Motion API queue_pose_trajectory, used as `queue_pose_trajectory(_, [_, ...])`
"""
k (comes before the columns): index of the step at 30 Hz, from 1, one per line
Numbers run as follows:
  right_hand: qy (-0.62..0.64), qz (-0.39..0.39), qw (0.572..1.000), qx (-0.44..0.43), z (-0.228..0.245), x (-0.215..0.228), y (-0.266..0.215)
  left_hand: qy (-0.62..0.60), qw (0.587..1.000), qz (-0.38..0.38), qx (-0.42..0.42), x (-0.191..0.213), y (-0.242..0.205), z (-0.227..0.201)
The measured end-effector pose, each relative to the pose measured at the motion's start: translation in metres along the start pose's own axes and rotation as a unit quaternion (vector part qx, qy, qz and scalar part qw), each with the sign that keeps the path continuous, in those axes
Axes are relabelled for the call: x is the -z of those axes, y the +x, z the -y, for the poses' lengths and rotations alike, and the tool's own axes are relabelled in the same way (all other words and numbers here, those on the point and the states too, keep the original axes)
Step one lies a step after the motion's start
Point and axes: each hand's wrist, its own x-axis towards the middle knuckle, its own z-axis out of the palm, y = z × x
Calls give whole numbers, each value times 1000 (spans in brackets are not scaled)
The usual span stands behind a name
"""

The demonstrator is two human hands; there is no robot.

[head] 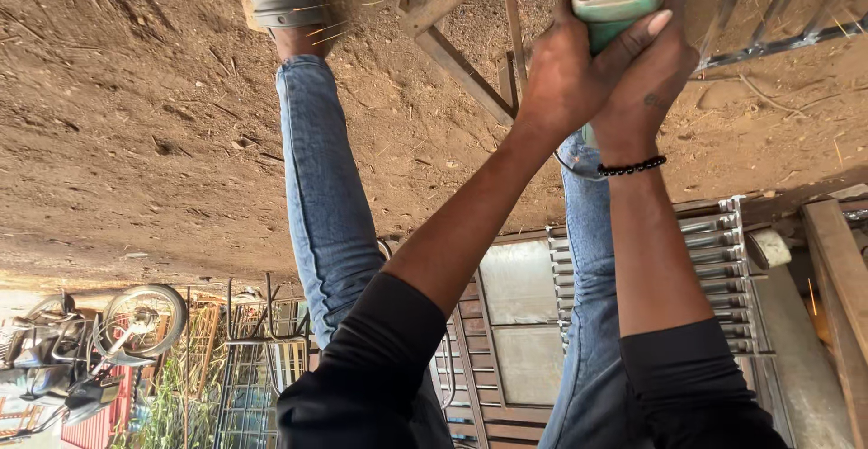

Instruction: The person uses an angle grinder to smooth the welded joints on a metal ladder frame. They reposition the frame and continue grinding along the rungs and side rails.

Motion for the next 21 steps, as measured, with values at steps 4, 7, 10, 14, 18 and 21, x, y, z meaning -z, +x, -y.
queue_pose_trajectory(4, [-33,2,999,30,-5,0,-2,-58,996,-36,-50,2,-3,4])
queue_pose_trajectory(7, [-15,-21,999,42,-3,-5,-1,-35,998,-17,-44,6,0,5])
queue_pose_trajectory(10, [-21,-18,1000,6,-2,-5,1,-32,998,-2,-48,5,5,6])
queue_pose_trajectory(14, [-26,0,999,25,-3,1,6,-55,995,-23,-75,-4,3,9])
queue_pose_trajectory(18, [-40,-43,996,67,6,1,6,-41,995,26,-90,-4,7,10])
queue_pose_trajectory(21, [8,-18,999,31,6,2,15,-38,997,28,-63,-4,11,7])
